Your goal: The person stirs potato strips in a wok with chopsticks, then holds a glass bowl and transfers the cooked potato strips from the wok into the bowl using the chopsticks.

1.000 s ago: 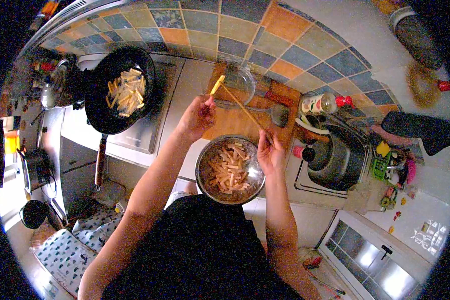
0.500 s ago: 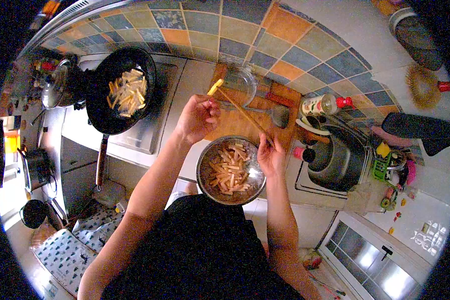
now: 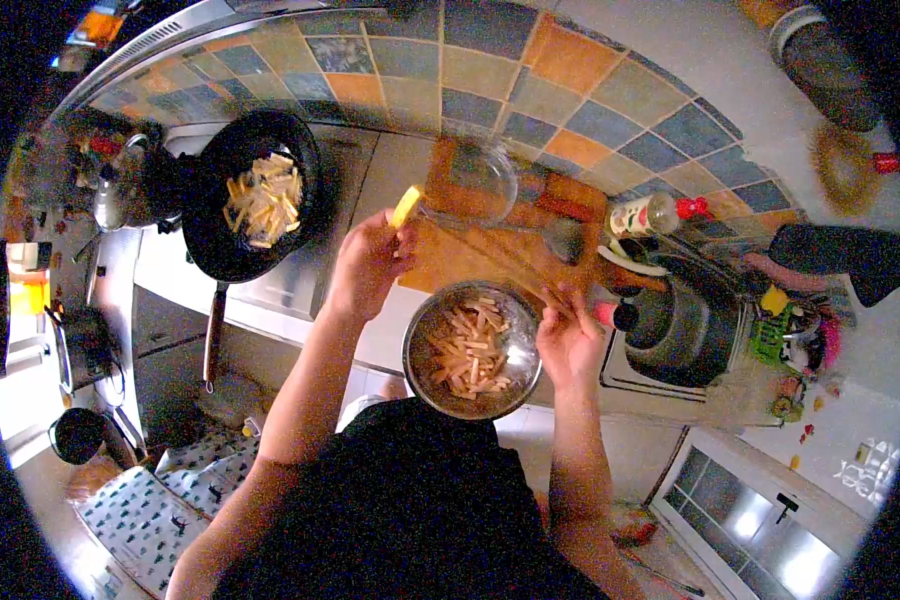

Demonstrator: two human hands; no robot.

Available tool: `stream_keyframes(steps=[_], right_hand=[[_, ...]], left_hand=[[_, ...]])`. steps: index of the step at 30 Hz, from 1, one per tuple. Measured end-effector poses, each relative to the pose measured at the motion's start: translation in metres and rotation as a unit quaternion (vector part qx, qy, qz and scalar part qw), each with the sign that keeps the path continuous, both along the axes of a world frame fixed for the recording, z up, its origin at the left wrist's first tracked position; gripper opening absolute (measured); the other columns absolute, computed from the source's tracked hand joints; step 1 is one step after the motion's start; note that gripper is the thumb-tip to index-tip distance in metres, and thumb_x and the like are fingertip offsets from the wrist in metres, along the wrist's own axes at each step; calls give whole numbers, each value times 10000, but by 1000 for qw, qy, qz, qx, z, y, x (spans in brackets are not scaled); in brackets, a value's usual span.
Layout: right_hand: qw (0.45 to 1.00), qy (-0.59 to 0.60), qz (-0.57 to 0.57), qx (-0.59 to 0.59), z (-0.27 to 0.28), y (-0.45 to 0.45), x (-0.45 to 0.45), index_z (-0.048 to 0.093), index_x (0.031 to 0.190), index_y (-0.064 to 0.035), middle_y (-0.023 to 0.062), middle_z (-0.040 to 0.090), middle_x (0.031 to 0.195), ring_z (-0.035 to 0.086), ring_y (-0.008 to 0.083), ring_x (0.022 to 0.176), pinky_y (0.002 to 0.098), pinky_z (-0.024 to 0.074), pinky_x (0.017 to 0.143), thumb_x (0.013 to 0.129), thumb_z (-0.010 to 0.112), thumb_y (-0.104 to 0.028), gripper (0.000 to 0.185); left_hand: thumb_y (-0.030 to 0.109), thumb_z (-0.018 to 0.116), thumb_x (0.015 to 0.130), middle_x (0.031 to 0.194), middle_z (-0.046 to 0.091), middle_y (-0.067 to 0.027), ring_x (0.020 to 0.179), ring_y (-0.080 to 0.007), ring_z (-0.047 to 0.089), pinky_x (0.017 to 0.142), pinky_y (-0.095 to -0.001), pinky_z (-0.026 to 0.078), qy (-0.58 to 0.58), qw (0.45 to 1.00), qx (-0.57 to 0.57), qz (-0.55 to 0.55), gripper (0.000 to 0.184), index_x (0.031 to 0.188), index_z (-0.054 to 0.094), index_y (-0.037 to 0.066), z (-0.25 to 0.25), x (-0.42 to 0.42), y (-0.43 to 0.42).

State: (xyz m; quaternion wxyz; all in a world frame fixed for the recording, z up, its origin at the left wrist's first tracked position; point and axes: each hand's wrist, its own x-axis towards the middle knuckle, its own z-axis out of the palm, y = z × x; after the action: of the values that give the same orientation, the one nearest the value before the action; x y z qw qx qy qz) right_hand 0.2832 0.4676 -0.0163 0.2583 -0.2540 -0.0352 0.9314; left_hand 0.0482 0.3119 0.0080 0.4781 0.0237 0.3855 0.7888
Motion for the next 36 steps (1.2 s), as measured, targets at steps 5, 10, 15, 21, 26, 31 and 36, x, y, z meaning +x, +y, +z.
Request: stream_keyframes(steps=[5, 10, 15, 21, 26, 31, 36], right_hand=[[994, -9, 37, 99, 33, -13, 1, 594, 1047, -34, 101, 627, 1030, 628, 210, 798, 315, 554, 694, 957, 456, -228, 255], [967, 41, 12, 250, 86, -17, 12, 511, 1132, -89, 20, 585, 1016, 551, 109, 762, 252, 458, 574, 940, 502, -247, 249], [911, 113, -206, 338, 152, -20, 51, 435, 659, -75, 53, 481, 576, 455, 142, 388, 261, 401, 315, 789, 587, -29, 205], [868, 302, -79, 387, 192, -15, 45, 476, 554, 28, 195, 527, 536, 566, 260, 356, 341, 512, 286, 726, 607, 54, 217], [862, 296, -71, 406, 189, -13, 47, 485, 596, 56, 213, 541, 565, 567, 279, 356, 344, 509, 280, 743, 609, 44, 193], [869, 307, -13, 388, 192, -11, 37, 487, 614, 59, 222, 545, 585, 574, 280, 369, 345, 512, 282, 761, 618, 27, 199], [867, 301, 11, 396, 192, -6, 35, 485, 618, 26, 199, 538, 590, 568, 260, 377, 338, 496, 280, 787, 623, -12, 221]], left_hand=[[97, 559, 774, 860, 524, 3, 708, -77, 461, 589, -211, 363, 188, 982, -8, 29, 232, 996, 502, 59, 9, 9, -14], [137, 588, 786, 1044, 492, -50, 722, -81, 459, 598, -213, 362, 243, 968, -18, 64, 396, 1144, 423, 113, 28, 21, -40], [108, 515, 895, 738, 414, 33, 600, -34, 343, 497, -189, 273, 198, 957, -155, 142, 167, 804, 374, 113, 6, 29, -86], [174, 503, 943, 536, 293, 91, 476, -14, 246, 426, -205, 191, 203, 947, -225, 108, 373, 612, 336, 134, -2, 37, -96], [181, 488, 950, 575, 322, 78, 485, -15, 253, 426, -200, 196, 215, 956, -178, 93, 284, 696, 377, 122, -9, 36, -97], [199, 457, 961, 637, 356, 53, 509, -19, 275, 430, -182, 212, 197, 967, -139, 79, 176, 834, 395, 95, -5, 34, -96], [196, 456, 957, 650, 363, 46, 527, -24, 292, 441, -175, 236, 182, 964, -172, 82, 156, 855, 392, 96, -6, 34, -97]])
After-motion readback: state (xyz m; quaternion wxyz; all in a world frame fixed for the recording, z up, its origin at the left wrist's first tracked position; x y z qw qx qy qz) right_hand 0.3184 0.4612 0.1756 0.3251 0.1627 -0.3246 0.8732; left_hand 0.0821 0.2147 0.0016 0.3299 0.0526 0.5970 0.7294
